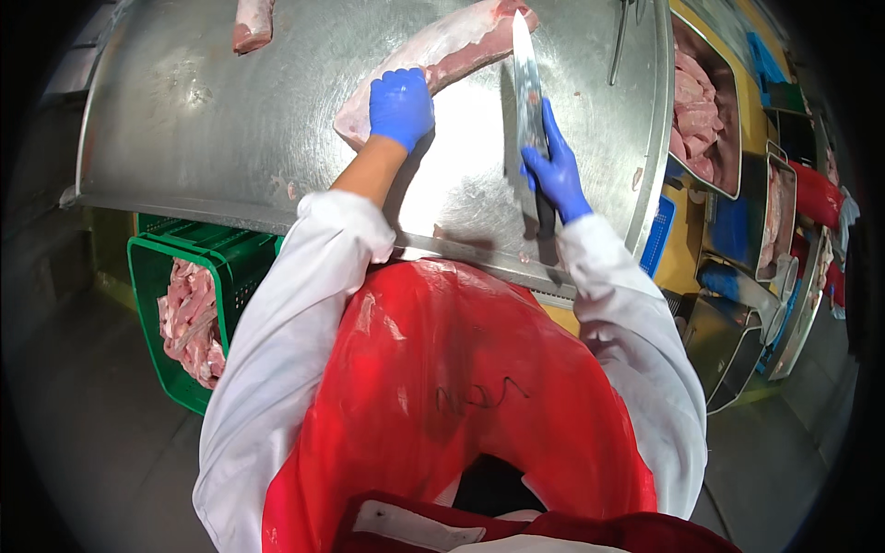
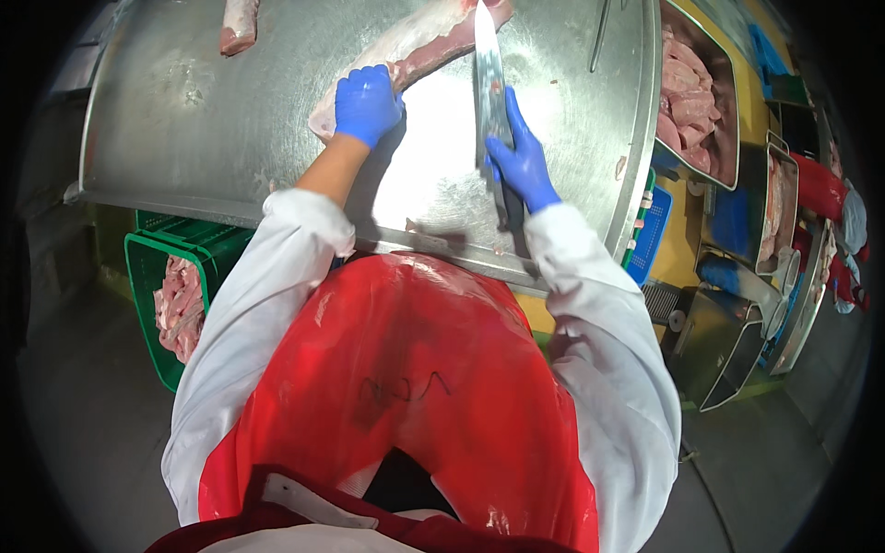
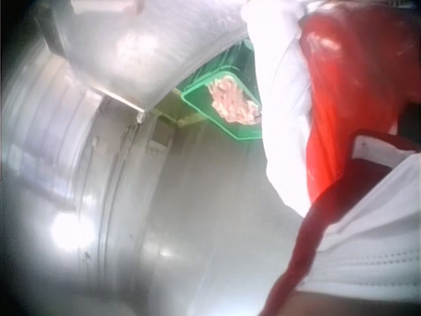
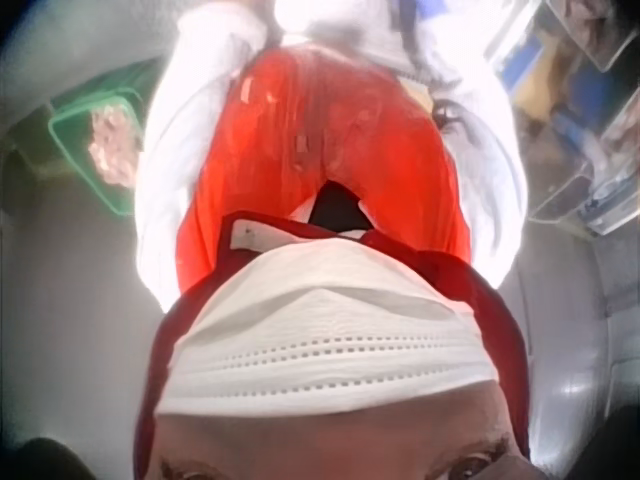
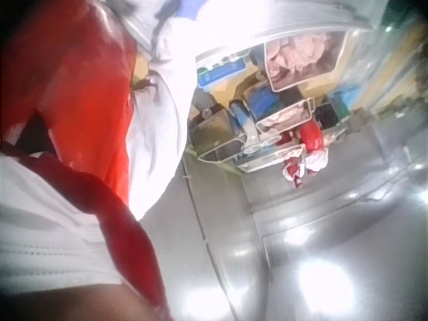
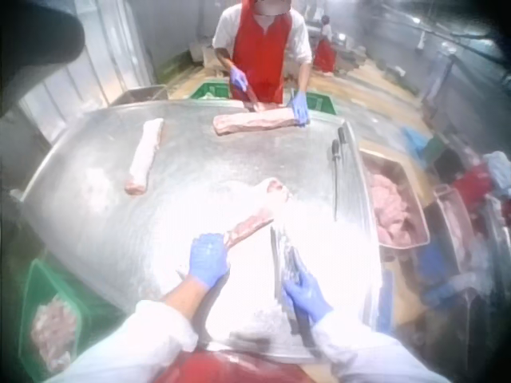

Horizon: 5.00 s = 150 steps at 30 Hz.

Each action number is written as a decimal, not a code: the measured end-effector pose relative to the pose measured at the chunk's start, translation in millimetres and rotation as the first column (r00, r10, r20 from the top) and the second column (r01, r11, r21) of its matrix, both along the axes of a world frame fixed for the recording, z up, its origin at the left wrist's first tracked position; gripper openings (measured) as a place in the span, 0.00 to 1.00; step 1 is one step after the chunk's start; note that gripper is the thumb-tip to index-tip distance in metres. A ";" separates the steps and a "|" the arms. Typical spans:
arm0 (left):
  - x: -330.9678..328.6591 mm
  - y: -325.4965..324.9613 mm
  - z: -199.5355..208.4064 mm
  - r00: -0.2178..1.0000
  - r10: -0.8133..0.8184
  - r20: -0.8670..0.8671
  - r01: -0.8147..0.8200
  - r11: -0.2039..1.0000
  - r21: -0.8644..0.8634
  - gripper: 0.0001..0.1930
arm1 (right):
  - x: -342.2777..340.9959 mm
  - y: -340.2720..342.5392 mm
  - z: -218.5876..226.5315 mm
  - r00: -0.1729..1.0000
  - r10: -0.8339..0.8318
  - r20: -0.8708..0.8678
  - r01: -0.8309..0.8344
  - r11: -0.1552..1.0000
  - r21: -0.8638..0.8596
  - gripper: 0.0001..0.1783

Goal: The person uses a knife to trim fat and cut large pieces of raw meat on a stainless steel table. They separate the trimmed meat and fat, placing the trimmed pieces into a green bin while continuing to process additional cuts.

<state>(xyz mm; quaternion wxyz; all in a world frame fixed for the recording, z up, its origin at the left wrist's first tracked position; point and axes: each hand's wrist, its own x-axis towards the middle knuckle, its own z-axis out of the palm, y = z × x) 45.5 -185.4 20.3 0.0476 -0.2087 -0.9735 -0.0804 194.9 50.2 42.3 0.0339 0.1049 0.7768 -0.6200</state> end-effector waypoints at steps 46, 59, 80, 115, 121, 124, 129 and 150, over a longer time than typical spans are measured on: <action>212.1 -373.7 254.7 0.897 0.407 0.170 -0.249 0.151 0.957 0.15 | -30.7 -128.0 2.8 0.779 0.626 0.033 -0.621 0.777 -0.101 0.38; 86.2 -271.6 121.5 0.911 0.409 -0.054 -0.385 0.889 0.248 0.28 | -128.0 68.6 -53.1 0.956 -0.293 0.027 0.293 0.941 -0.167 0.45; 42.2 34.2 8.7 0.937 -0.240 0.255 0.261 0.964 -0.052 0.48 | -72.7 80.1 -60.6 0.953 -0.260 0.157 0.275 0.958 -0.085 0.46; 46.1 183.4 21.6 0.906 -0.267 0.329 0.279 0.960 0.010 0.22 | 114.8 153.9 -8.9 0.929 -0.370 -0.030 0.355 0.908 -0.224 0.45; -6.7 149.1 6.2 0.665 -0.106 0.739 -0.352 0.829 0.435 0.17 | 25.8 96.2 -64.4 0.906 -0.423 0.004 0.384 0.819 -0.426 0.44; -4.5 152.6 5.1 0.735 -0.076 0.674 -0.298 0.857 0.421 0.16 | -26.8 67.6 -35.0 0.965 -0.248 0.085 0.263 0.913 -0.313 0.44; -13.7 158.2 3.9 0.818 -0.047 0.573 -0.197 0.913 0.357 0.14 | 3.0 53.3 -30.0 0.976 0.151 0.155 -0.148 0.988 -0.032 0.41; -42.1 143.6 93.2 0.708 -0.222 0.670 -0.223 0.830 0.511 0.13 | 15.9 -6.7 -27.0 0.972 0.218 0.091 -0.200 0.964 -0.174 0.40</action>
